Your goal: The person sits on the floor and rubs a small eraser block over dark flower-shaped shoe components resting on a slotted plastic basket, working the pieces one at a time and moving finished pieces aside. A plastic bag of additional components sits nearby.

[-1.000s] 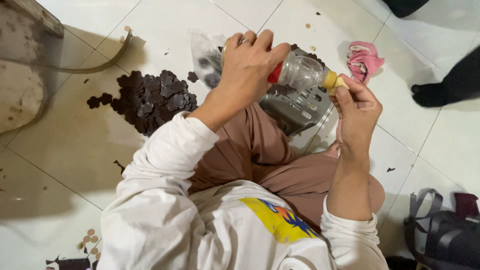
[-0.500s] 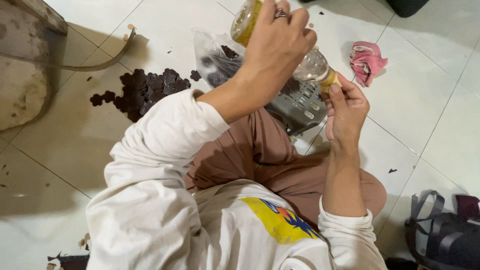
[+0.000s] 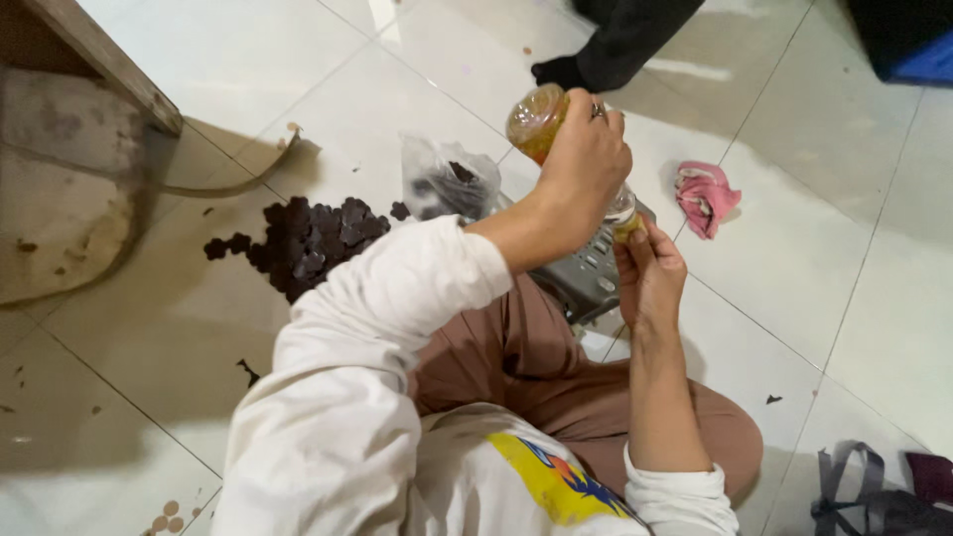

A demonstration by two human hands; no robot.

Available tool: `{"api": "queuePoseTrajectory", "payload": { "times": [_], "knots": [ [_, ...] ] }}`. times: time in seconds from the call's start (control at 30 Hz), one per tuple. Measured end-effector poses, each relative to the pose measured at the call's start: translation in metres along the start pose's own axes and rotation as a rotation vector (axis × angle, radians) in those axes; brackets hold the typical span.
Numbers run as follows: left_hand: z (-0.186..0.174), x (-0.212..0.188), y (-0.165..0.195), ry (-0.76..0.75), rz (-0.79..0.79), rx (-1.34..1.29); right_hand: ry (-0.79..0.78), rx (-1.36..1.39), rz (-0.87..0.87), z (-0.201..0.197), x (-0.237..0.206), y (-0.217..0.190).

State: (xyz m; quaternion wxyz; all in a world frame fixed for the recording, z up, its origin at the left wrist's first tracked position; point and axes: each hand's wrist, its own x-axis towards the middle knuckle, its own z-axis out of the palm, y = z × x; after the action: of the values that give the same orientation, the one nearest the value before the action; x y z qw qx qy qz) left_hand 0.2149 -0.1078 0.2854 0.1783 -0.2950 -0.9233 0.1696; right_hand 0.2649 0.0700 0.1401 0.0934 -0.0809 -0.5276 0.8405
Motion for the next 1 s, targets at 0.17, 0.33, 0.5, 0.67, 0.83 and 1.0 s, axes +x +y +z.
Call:
{"api": "queuePoseTrajectory", "payload": {
  "times": [0.17, 0.33, 0.5, 0.67, 0.83, 1.0],
  "knots": [
    [-0.009, 0.002, 0.006, 0.024, 0.019, 0.056, 0.000, -0.008, -0.018, 0.009, -0.011, -0.013],
    [-0.010, 0.005, 0.012, -0.035, 0.029, -0.036, -0.029, 0.047, -0.031, 0.019, -0.021, -0.026],
    [-0.003, 0.005, 0.012, -0.038, 0.003, -0.063, 0.049, -0.050, -0.040, 0.023, -0.028, -0.034],
    [0.002, -0.002, 0.018, -0.082, 0.020, -0.171, 0.030, -0.074, 0.016, 0.025, -0.044, -0.029],
    [0.008, -0.003, 0.029, -0.071, 0.007, -0.093, 0.038, -0.061, -0.033, 0.018, -0.046, -0.033],
    [0.035, 0.003, 0.032, -0.058, -0.046, -0.233, 0.047, -0.049, -0.035, 0.012, -0.042, -0.033]
  ]
}}
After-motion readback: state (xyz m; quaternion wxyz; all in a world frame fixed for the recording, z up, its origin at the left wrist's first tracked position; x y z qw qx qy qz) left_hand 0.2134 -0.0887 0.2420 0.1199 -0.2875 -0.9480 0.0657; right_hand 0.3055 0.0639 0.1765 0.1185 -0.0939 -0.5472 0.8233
